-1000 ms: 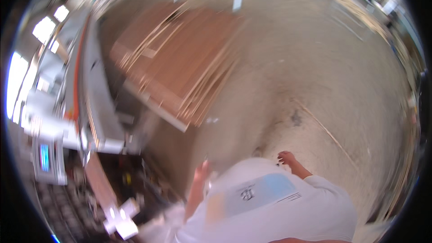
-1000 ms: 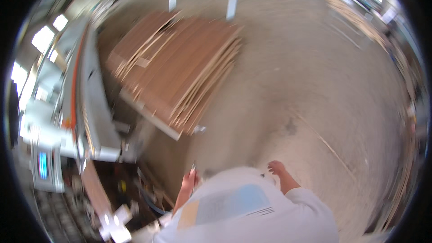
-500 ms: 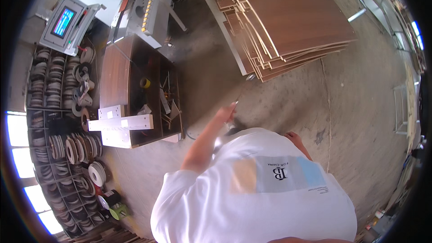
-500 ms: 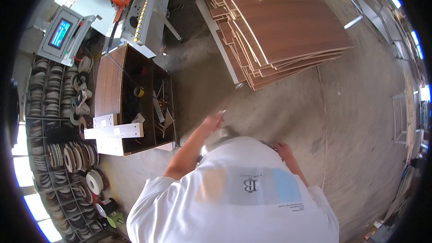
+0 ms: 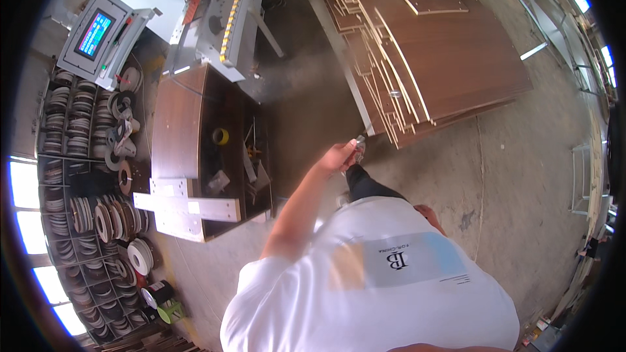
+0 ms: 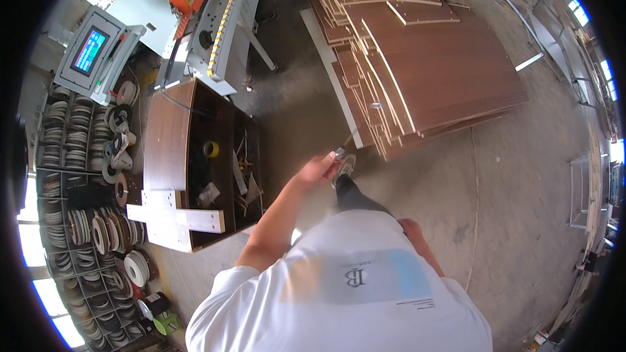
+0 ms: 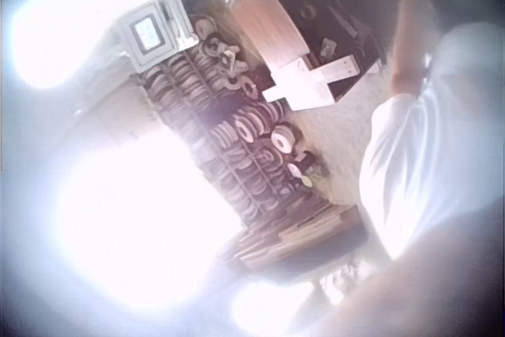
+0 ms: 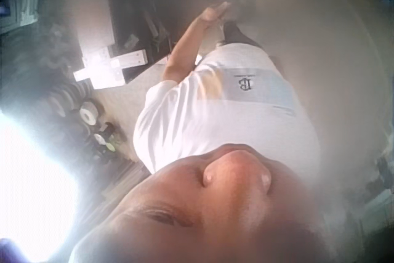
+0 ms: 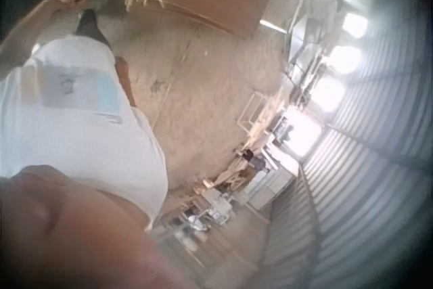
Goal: The person applies edge banding to wooden panels using a hot-melt glue gun and an edge banding machine. They repeatedly pick up panels, apply glue to the edges, feed them through the machine, and stack the finished pieces.
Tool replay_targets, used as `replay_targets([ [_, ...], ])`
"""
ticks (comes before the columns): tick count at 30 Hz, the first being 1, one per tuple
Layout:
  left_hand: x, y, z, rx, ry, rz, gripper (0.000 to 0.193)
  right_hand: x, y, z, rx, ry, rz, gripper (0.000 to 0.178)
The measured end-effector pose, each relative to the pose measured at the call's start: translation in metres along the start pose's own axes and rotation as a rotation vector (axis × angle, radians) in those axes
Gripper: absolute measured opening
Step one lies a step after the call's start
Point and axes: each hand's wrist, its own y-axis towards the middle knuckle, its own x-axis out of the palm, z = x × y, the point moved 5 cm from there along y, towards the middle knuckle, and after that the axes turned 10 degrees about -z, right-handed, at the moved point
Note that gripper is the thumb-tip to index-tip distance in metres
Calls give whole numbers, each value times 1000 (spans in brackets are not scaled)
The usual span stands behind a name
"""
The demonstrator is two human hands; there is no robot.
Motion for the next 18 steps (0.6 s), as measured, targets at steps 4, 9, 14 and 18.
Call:
replay_targets([
  [4,-37,33,63,-16,-124,149,55,2,63,-13,157,180,0,29],
  [9,-71,50,180,134,-10,198,55,-21,192,-35,220,566,-74,26],
  [14,-145,53,229,174,-215,390,56,-124,293,-205,2,583,0,25],
  [18,-172,1,266,198,-291,449,45,-162,376,-262,-95,509,-53,25],
])
